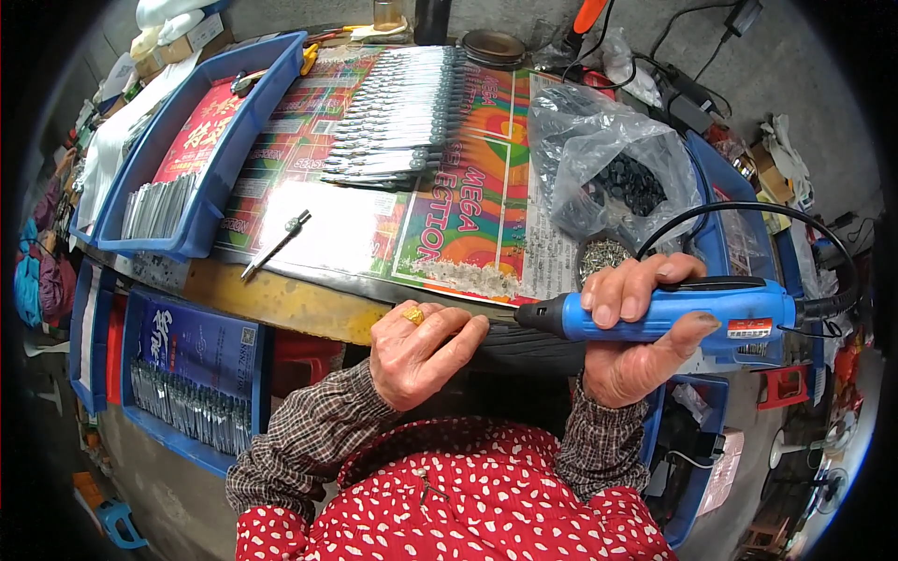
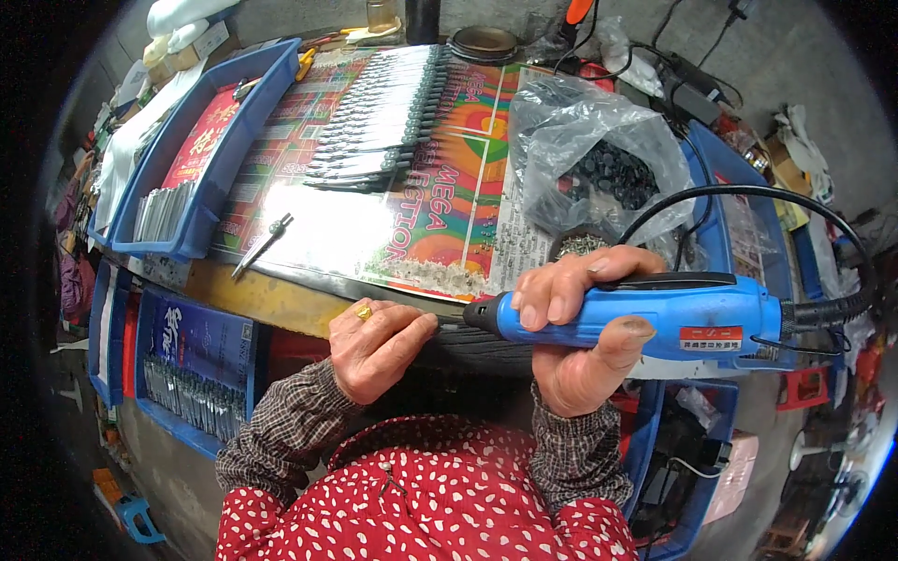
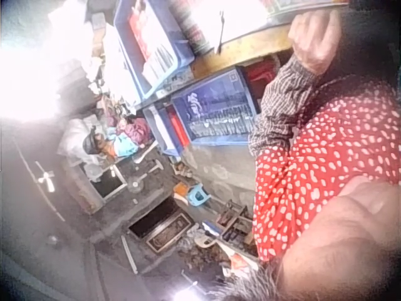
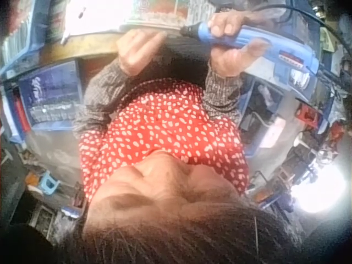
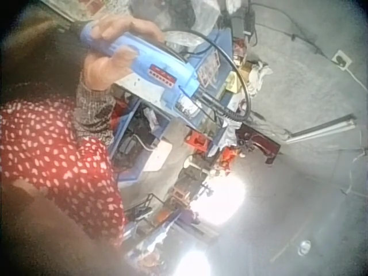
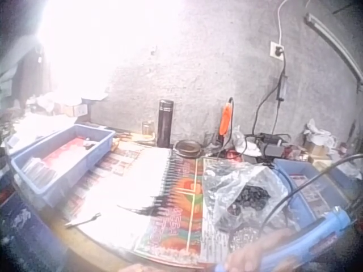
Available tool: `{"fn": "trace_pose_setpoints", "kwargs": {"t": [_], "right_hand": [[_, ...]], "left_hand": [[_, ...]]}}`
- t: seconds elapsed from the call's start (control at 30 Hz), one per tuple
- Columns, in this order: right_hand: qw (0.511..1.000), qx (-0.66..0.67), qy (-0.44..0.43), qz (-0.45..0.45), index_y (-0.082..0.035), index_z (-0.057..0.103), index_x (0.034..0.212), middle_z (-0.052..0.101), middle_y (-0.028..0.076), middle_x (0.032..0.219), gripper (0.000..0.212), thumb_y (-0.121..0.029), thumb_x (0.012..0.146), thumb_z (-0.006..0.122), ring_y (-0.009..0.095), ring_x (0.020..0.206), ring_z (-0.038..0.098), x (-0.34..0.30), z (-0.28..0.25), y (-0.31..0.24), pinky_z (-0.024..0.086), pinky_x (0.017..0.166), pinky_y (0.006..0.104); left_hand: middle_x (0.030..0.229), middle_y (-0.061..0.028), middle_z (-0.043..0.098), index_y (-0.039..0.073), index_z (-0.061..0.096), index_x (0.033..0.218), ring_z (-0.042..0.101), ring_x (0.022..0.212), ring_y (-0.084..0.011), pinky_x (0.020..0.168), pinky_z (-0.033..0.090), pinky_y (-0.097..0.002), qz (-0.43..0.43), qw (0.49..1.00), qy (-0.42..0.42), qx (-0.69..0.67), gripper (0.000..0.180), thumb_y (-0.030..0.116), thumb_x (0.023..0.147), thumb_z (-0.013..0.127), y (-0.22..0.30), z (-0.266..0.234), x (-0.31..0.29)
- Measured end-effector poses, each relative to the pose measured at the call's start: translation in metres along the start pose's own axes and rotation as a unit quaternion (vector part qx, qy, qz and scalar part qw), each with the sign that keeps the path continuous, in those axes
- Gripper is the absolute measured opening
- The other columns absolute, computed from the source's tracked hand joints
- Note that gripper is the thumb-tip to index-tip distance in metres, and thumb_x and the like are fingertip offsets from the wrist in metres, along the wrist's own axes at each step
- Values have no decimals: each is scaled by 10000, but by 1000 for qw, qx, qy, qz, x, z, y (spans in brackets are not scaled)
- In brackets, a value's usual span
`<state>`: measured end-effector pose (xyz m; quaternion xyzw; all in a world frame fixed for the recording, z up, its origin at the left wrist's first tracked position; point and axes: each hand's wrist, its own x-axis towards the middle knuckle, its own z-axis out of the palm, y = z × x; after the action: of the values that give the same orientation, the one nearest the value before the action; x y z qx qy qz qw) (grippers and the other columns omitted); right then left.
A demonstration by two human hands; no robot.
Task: The person attaches small metal clips to plastic components on an assembly line workbench using an electric screwdriver.
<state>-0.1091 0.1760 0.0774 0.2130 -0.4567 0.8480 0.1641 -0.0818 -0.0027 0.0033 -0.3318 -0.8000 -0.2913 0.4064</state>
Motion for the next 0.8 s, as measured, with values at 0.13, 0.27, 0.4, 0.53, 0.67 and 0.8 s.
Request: {"fn": "trace_pose_setpoints", "kwargs": {"t": [0.13, 0.27, 0.4, 0.53, 0.67, 0.8], "right_hand": [[1000, 1, -3, -2, -93, 402, 963, 473, 31, 638, 527, -525, 758, 623, 158, 533, 498, 0, -2, 0, 437, 563, 337], [1000, 4, -6, -3, -92, 400, 967, 478, 33, 641, 517, -513, 764, 623, 161, 538, 503, 0, -2, 1, 439, 568, 340], [1000, 11, -9, -1, -92, 397, 966, 482, 35, 643, 513, -508, 767, 622, 162, 542, 507, -1, -1, 1, 438, 575, 341], [1000, 3, -8, 2, -93, 395, 962, 484, 37, 640, 514, -507, 764, 625, 164, 544, 508, -1, -2, 1, 436, 582, 342], [1000, 1, -4, 9, -94, 394, 959, 484, 38, 637, 516, -505, 759, 633, 165, 544, 507, -1, -2, 1, 434, 583, 344], [1000, -1, -4, 8, -94, 394, 957, 484, 39, 636, 514, -500, 757, 638, 165, 546, 508, 0, -2, 0, 432, 583, 343]], "left_hand": [[759, -63, 578, 18, 614, 885, 567, 611, -156, 500, 421, -255, 7, 1000, -11, 2, 286, 21, 601, 645, 0, -1, -1], [758, -61, 579, 17, 610, 886, 565, 606, -150, 489, 415, -255, 6, 1000, -15, 0, 290, 21, 598, 645, -1, -1, -3], [758, -66, 583, 15, 606, 885, 568, 607, -154, 482, 414, -256, -1, 1000, -8, -2, 290, 17, 597, 645, 0, -2, -4], [761, -78, 592, 13, 600, 867, 578, 618, -164, 486, 425, -259, 7, 1000, -2, -6, 269, 16, 602, 644, 0, -1, -3], [762, -85, 595, 10, 595, 848, 584, 623, -175, 498, 437, -267, -3, 1000, 17, -13, 250, 18, 603, 645, -1, 4, -7], [761, -81, 592, 8, 600, 858, 582, 628, -177, 501, 437, -269, -16, 999, 14, -25, 262, 20, 601, 651, 1, 1, -2]]}}
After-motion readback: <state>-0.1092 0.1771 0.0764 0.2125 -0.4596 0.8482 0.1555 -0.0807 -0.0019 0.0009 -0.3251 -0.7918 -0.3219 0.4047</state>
